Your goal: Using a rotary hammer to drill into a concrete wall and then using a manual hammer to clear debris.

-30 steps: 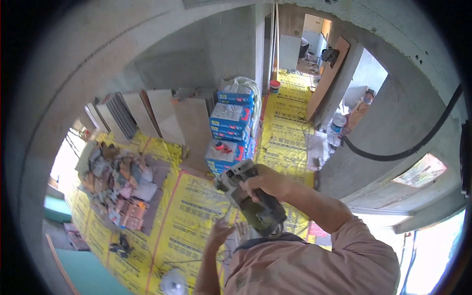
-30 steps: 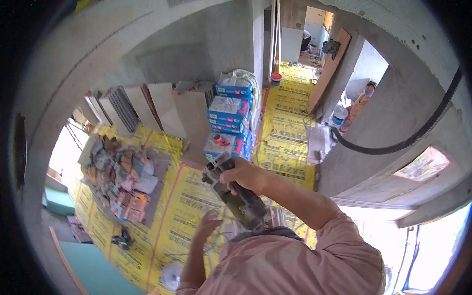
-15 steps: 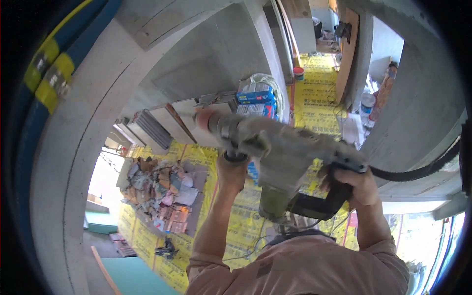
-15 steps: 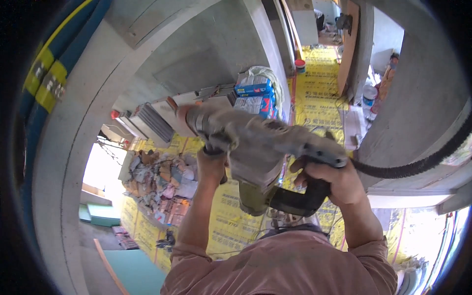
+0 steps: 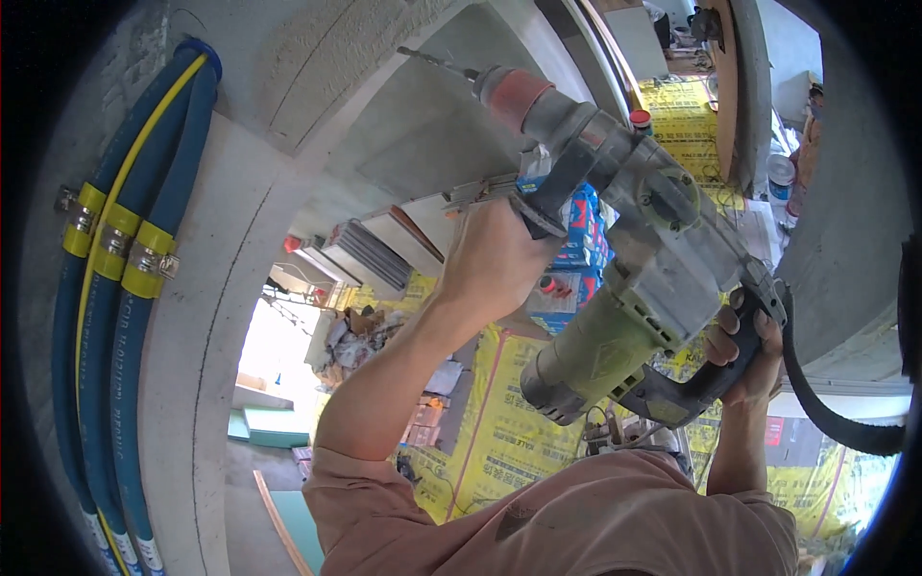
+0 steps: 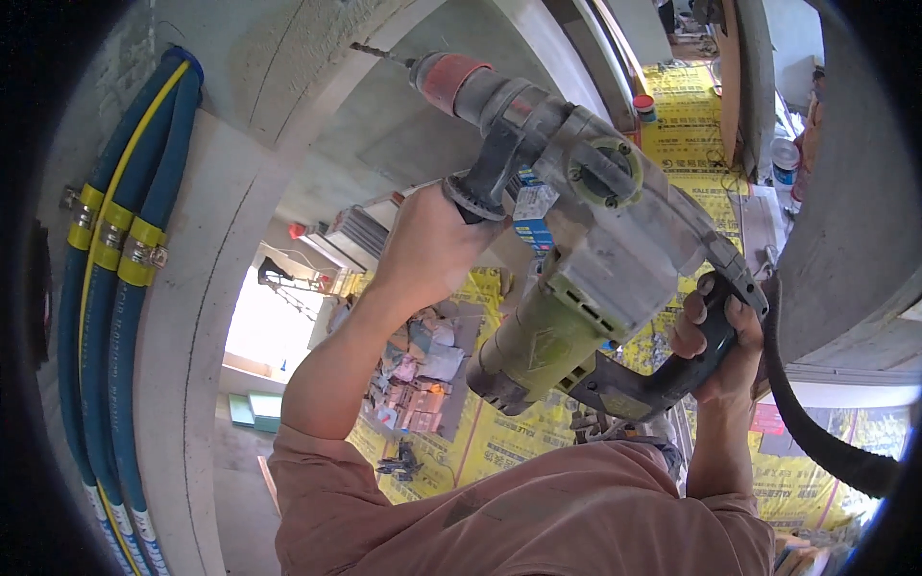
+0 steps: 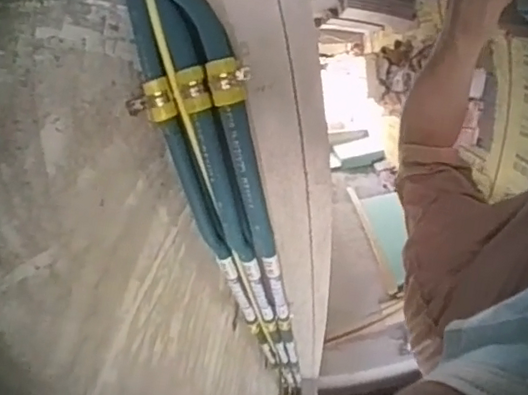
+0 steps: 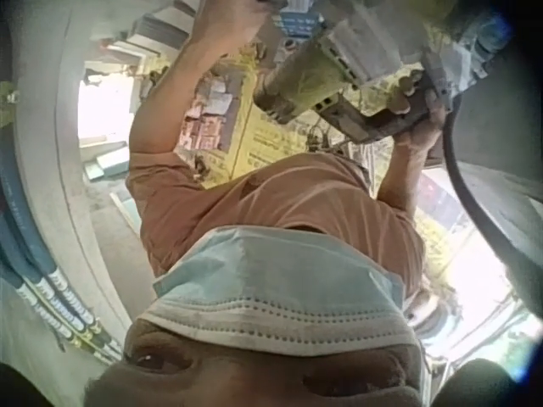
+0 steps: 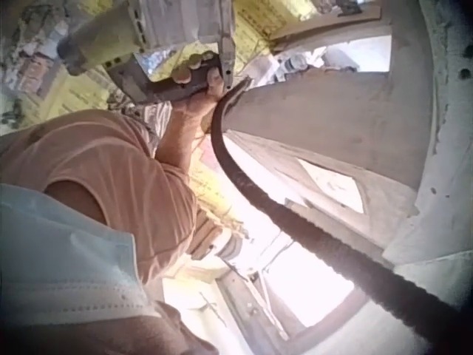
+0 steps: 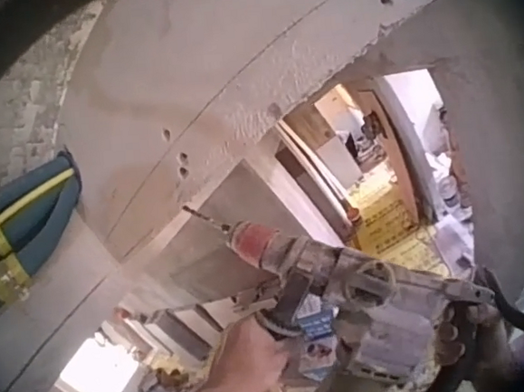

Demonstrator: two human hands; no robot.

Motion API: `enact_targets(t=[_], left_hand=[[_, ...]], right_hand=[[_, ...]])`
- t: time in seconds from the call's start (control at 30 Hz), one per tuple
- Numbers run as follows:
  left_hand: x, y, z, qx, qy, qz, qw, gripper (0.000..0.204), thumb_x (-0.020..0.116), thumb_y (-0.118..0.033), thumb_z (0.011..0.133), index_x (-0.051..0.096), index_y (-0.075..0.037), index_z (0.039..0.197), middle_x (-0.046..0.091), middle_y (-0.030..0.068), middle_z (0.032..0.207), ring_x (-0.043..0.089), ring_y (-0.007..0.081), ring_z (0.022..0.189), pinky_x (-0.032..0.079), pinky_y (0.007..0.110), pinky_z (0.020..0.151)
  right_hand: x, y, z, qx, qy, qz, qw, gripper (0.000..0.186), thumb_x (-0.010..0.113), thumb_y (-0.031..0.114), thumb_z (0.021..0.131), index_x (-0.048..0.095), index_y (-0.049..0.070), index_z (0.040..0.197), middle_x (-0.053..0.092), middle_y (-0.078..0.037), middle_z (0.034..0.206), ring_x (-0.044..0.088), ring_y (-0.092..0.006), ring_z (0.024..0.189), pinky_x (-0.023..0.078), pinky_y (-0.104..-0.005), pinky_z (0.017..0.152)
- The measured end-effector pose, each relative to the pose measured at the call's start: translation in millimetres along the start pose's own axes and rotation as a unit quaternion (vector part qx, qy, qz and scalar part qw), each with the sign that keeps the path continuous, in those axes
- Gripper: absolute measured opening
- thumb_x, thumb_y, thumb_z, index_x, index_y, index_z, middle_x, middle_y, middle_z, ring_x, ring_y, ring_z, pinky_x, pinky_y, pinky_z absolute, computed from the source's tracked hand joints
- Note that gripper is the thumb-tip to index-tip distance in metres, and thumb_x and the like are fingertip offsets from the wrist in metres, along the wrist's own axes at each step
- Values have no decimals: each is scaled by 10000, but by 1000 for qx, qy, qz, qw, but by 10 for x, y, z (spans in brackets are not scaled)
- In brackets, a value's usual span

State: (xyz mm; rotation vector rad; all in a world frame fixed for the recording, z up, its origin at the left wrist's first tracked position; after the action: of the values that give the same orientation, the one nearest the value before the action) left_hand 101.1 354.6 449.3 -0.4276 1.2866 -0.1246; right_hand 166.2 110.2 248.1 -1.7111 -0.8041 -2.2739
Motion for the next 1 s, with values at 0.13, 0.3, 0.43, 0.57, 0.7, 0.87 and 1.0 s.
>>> enact_targets(t=[0.13, 0.3, 0.43, 0.57, 0.7, 0.87, 1.0], left_hand=[[-160, -111, 2, -82, 45, 65, 994, 295, 702, -275, 804, 693, 7, 892, 658, 289, 861, 643, 448, 885, 500, 477, 767], [-228, 162, 120, -31, 2, 104, 994, 334, 699, -280, 814, 618, 43, 780, 623, 277, 750, 610, 480, 803, 475, 489, 716], [-226, 188, 150, -25, -9, 152, 988, 319, 672, -253, 802, 625, 54, 730, 627, 300, 761, 642, 462, 824, 496, 491, 754], [-268, 347, 169, -63, 11, 175, 983, 348, 691, -263, 787, 630, 74, 724, 641, 311, 795, 646, 460, 865, 511, 483, 784], [-435, 480, 149, -76, -12, 183, 980, 366, 702, -280, 782, 653, 83, 770, 650, 318, 821, 651, 454, 891, 518, 481, 799], [-523, 533, 186, -78, -1, 225, 971, 345, 698, -274, 792, 667, 69, 821, 666, 299, 852, 659, 446, 904, 525, 478, 811], [-549, 574, 215, -76, 3, 241, 968, 288, 692, -223, 780, 690, 64, 796, 673, 306, 900, 665, 447, 919, 543, 480, 825]], right_hand=[[-95, -5, 356, 77, 27, 80, 993, 315, 592, 251, 940, 524, -3, 1113, 516, -63, 816, 460, -131, 571, 386, -267, 496], [-189, -179, 853, 150, 150, 180, 961, 243, 575, 183, 955, 515, 2, 1105, 495, -36, 809, 467, -120, 605, 408, -281, 551], [-193, -269, 967, 169, 174, 210, 947, 258, 568, 180, 963, 520, -16, 1123, 527, -50, 861, 476, -115, 612, 421, -284, 552], [-176, -452, 1116, 179, 166, 209, 947, 276, 587, 181, 945, 531, -26, 1118, 538, -48, 849, 491, -110, 612, 434, -265, 557], [-77, -691, 1171, 176, 146, 220, 948, 287, 615, 192, 922, 525, -14, 1102, 527, -35, 819, 497, -100, 598, 445, -257, 554], [-55, -893, 1224, 182, 153, 280, 930, 273, 614, 182, 917, 512, -16, 1075, 513, -29, 811, 494, -97, 602, 447, -258, 553], [-82, -1013, 1299, 191, 157, 293, 924, 273, 599, 180, 919, 515, -20, 1085, 523, -34, 818, 492, -102, 608, 449, -264, 552]])
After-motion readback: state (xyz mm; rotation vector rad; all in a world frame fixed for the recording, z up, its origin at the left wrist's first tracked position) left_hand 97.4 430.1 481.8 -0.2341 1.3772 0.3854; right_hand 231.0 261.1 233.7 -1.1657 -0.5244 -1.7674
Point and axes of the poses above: each hand's wrist, its own z-axis towards the middle knuckle, its own x-axis out of the palm, y = z × x, the point moved 4 cm from there along z, towards the middle knuckle
